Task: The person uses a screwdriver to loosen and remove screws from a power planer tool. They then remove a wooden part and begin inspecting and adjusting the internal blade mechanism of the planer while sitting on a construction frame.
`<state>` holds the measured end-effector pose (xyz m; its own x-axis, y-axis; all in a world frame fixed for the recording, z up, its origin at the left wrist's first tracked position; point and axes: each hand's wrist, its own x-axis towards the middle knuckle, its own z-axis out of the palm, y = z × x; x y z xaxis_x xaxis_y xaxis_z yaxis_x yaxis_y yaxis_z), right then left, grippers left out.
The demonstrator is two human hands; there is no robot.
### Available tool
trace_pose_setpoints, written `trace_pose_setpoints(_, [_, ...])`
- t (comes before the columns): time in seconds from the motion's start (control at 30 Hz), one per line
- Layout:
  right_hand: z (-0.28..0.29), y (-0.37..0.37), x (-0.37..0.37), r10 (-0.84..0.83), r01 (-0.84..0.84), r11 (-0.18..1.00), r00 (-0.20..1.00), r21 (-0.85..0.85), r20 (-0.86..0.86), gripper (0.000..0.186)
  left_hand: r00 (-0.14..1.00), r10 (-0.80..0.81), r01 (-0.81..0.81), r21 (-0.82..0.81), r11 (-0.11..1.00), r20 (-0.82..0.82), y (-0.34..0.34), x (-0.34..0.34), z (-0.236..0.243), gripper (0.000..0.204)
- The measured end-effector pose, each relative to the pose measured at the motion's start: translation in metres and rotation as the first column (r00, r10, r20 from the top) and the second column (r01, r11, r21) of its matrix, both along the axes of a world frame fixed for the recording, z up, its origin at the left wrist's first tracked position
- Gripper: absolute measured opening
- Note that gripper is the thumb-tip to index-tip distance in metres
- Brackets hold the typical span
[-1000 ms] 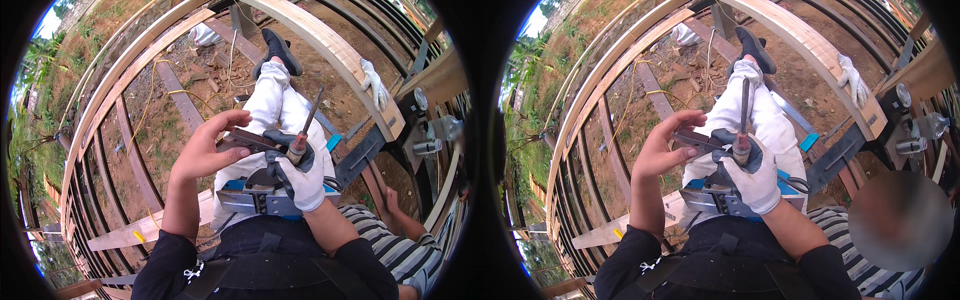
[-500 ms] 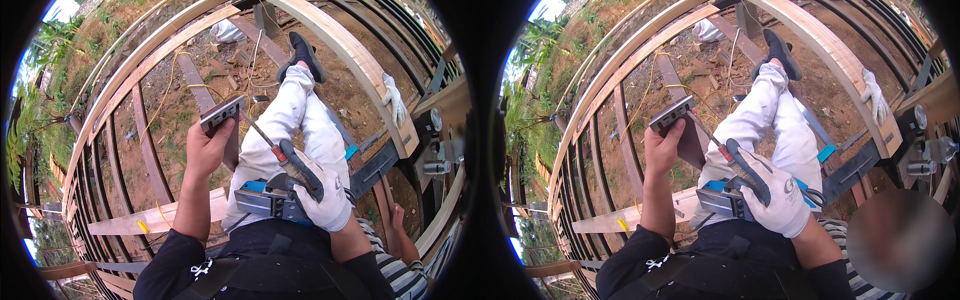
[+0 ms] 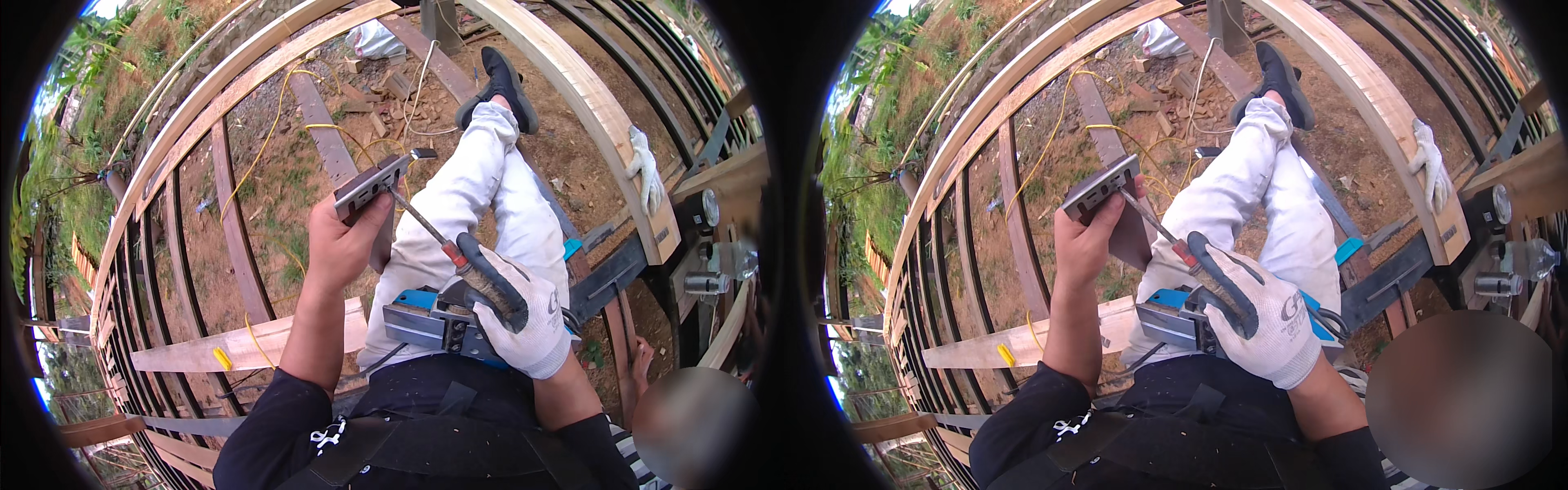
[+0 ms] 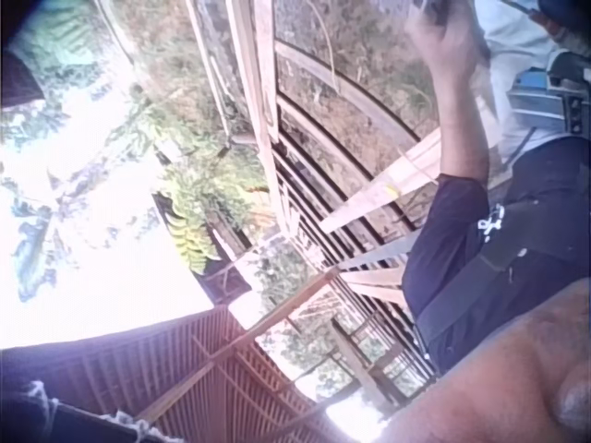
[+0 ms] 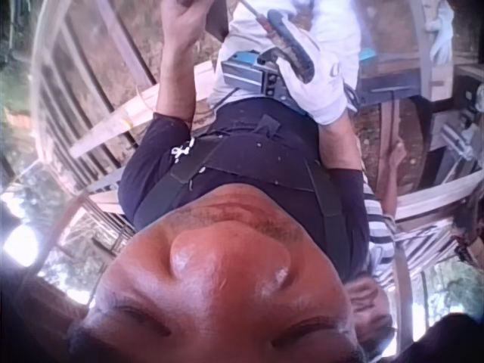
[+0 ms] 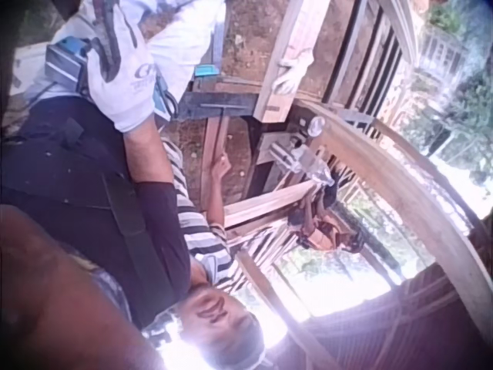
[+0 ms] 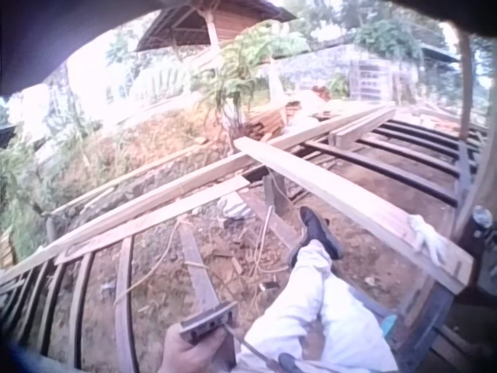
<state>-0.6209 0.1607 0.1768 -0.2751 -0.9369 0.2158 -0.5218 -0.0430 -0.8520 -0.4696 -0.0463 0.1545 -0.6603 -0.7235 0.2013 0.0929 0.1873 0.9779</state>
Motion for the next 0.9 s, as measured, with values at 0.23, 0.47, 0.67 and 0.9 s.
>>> trace_pose_setpoints(0.23, [0.011,0.005,-0.006,0.009,-0.047,0.993,0.945,0.11,0.326,0.055,0.993,0.102,-0.091,-0.173,0.981,0.055,0.008,0.003,-0.007,0.026])
trace_pose_setpoints(0.47, [-0.004,0.032,-0.037,-0.031,-0.227,0.973,0.066,0.045,0.997,0.074,0.982,0.16,-0.072,-0.575,0.815,0.103,0.019,-0.014,-0.011,0.029])
trace_pose_setpoints(0.67, [-0.025,0.04,-0.027,0.156,-0.252,0.948,-0.16,-0.194,0.975,0.055,0.994,0.106,-0.105,-0.387,0.916,-0.018,0.011,0.009,-0.055,0.041])
trace_pose_setpoints(0.9, [-0.009,0.037,-0.022,0.054,-0.178,0.984,0.334,0.006,0.941,0.042,0.994,0.032,0.009,-0.376,0.927,0.103,0.007,0.006,-0.046,0.039])
